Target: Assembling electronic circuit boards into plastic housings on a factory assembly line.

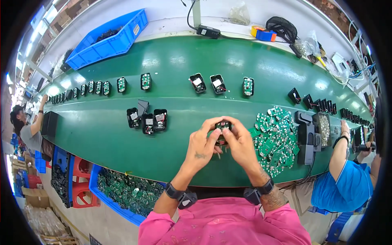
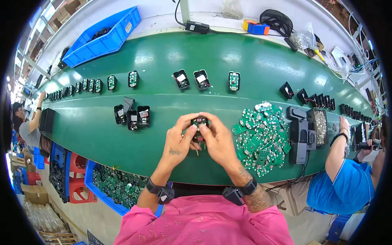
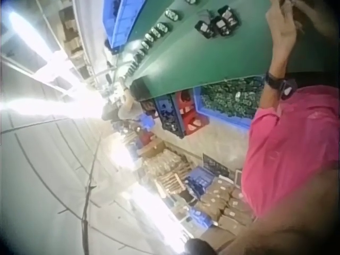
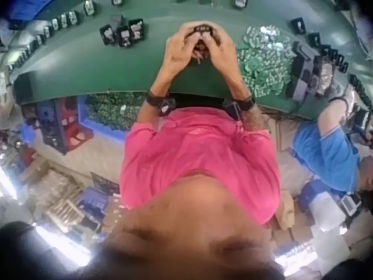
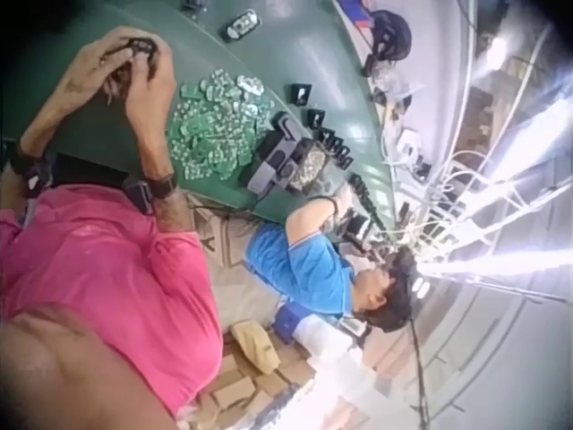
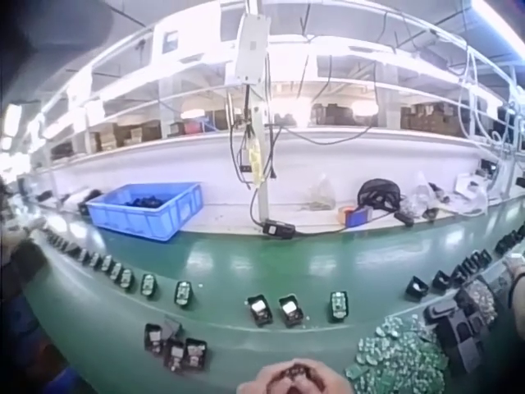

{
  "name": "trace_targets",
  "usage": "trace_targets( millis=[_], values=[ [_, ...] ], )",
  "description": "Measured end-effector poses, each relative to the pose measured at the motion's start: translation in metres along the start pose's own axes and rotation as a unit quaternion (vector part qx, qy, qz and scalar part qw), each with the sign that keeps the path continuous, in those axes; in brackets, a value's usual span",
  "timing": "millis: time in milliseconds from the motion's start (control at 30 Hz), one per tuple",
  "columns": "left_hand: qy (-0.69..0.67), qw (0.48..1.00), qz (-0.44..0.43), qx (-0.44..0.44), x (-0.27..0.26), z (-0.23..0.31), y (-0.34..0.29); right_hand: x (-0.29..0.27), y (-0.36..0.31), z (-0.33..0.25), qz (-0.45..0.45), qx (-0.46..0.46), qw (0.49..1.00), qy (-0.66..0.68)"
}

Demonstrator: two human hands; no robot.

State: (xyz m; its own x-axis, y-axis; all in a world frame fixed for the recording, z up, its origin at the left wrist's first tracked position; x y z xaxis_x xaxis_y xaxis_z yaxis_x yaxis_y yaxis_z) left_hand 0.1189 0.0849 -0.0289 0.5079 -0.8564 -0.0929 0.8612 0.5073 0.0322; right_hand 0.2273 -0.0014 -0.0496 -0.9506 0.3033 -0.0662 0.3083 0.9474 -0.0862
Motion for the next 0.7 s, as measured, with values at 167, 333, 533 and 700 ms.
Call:
trace_targets(
  millis=[167,333,533,700],
  values=[
    [0.327,0.920,0.171,0.131,-0.043,0.018,0.058,-0.060,0.033,-0.035,0.039,0.016,0.999,-0.003],
    [0.411,0.898,0.154,-0.038,-0.092,-0.030,0.119,-0.083,0.084,-0.039,0.039,-0.026,0.989,-0.138],
    [0.238,0.941,0.240,0.013,-0.069,-0.026,0.055,-0.084,0.158,-0.044,0.106,-0.089,0.945,-0.297],
    [0.139,0.968,0.203,-0.047,-0.040,-0.040,-0.023,-0.001,0.215,-0.017,0.022,-0.053,0.865,-0.498]
  ],
)
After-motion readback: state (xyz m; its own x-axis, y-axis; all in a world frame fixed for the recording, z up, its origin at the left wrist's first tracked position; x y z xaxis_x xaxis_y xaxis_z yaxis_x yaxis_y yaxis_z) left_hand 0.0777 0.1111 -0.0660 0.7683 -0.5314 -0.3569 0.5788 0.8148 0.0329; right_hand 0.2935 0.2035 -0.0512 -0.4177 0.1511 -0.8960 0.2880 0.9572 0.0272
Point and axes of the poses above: each hand's wrist, its own y-axis towards the middle knuckle, its own x-axis out of the palm, z = x × y, the point moved 6 cm from there along y, towards the middle knuckle, and after that the axes turned 14 degrees about -z, right-handed, at the moved point
